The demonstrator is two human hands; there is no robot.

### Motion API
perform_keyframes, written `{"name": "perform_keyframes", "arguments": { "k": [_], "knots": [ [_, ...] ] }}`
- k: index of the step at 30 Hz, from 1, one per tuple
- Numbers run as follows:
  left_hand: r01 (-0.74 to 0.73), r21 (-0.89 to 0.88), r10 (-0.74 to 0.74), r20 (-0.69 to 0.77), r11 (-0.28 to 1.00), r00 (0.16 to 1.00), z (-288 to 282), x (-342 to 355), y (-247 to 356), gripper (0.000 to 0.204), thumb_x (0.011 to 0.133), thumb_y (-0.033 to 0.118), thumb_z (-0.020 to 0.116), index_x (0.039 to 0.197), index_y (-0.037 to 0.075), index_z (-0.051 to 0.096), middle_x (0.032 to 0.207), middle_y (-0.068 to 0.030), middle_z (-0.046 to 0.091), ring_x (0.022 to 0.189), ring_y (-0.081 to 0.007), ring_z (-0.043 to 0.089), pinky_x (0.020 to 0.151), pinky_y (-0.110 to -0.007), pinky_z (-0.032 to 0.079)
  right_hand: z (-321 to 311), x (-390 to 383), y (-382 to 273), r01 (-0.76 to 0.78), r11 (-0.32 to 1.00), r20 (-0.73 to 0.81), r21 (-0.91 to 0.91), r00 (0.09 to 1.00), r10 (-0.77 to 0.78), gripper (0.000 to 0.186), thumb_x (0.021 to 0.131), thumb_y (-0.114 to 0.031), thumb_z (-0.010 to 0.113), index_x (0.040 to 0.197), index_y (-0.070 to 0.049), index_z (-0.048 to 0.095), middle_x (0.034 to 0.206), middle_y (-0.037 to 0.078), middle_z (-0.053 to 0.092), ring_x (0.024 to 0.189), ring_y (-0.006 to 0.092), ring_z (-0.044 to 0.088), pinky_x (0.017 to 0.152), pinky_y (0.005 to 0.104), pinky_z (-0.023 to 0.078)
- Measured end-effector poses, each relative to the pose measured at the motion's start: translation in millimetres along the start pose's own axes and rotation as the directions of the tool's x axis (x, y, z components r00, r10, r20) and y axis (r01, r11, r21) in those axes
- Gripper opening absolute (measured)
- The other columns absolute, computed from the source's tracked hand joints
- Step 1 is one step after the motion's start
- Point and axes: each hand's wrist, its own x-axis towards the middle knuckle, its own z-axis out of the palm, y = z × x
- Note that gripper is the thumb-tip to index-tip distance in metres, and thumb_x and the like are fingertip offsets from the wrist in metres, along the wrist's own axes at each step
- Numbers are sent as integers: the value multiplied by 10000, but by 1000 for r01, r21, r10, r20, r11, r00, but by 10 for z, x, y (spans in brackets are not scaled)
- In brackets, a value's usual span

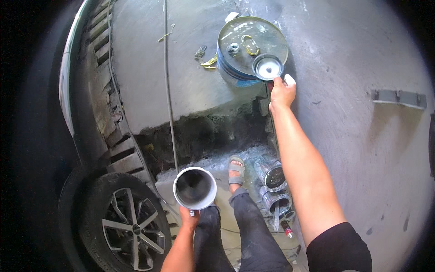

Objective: The person stirs paint in a can with a brush, pours it into a spray gun cup, and secures the lid. They then walk to a shelf, pick up a paper towel, and wipe their hands.

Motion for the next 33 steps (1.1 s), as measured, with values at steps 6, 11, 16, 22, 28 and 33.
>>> {"name": "perform_keyframes", "arguments": {
  "k": [6, 11, 16, 22, 28, 33],
  "knots": [
    [-18, 29, 18, -15, 999, 1000, 18, 121, 53, 247, 785, 27, 594, 1028, 19, 640, 1011, -195, 670, 953, -382, 643, 815, -388, 495, -100, 24, -45, 43, 975, 167, 218, 983, -81, 565, 840, -43, 688, 1295, 82, 378, 1097, 173, 608, 773, 150, 621, 634, 272, 536],
    [-2, 79, 9, -86, 997, 996, 85, 283, -16, 222, 818, 33, 549, 1030, 30, 613, 898, -182, 658, 856, -363, 646, 747, -385, 500, -820, -589, -354, 73, 991, 239, 113, 966, -99, 503, 911, -77, 597, 1331, 69, 362, 1125, 178, 629, 701, 134, 621, 573, 248, 522],
    [136, 4, -133, -169, 991, 977, 160, 363, -101, 139, 843, 76, 594, 974, 27, 594, 830, -164, 616, 744, -329, 588, 691, -389, 474, -1264, -1462, -913, -85, 966, 505, 244, 862, -52, 539, 931, -113, 514, 1412, 10, 305, 1050, 194, 653, 623, 112, 592, 522, 219, 492],
    [73, 106, -52, -186, 992, 981, 184, 377, -218, 164, 821, 73, 608, 976, 30, 577, 868, -178, 590, 835, -411, 553, 736, -466, 448, -868, -2023, -1062, 184, 964, 932, 190, 275, -236, 492, 886, -38, 541, 1360, 4, 417, 1002, 119, 692, 850, 174, 674, 737, 337, 555],
    [9, 166, 22, -182, 986, 983, 182, 278, -294, 188, 773, 28, 598, 956, 42, 558, 864, -166, 565, 838, -403, 529, 725, -466, 429, -434, -2187, -693, 587, 797, 989, 140, -50, -138, 464, 875, -58, 548, 1329, -32, 453, 953, 150, 682, 852, 265, 691, 750, 364, 551],
    [7, 182, 31, -204, 983, 979, 136, 260, -358, 183, 782, 4, 548, 960, 44, 555, 862, -164, 552, 827, -395, 512, 725, -467, 415, -498, -2160, -784, 349, 932, 993, 97, 23, -112, 574, 899, -36, 527, 1433, -37, 315, 1037, 127, 679, 866, 233, 687, 783, 351, 541]
  ]
}}
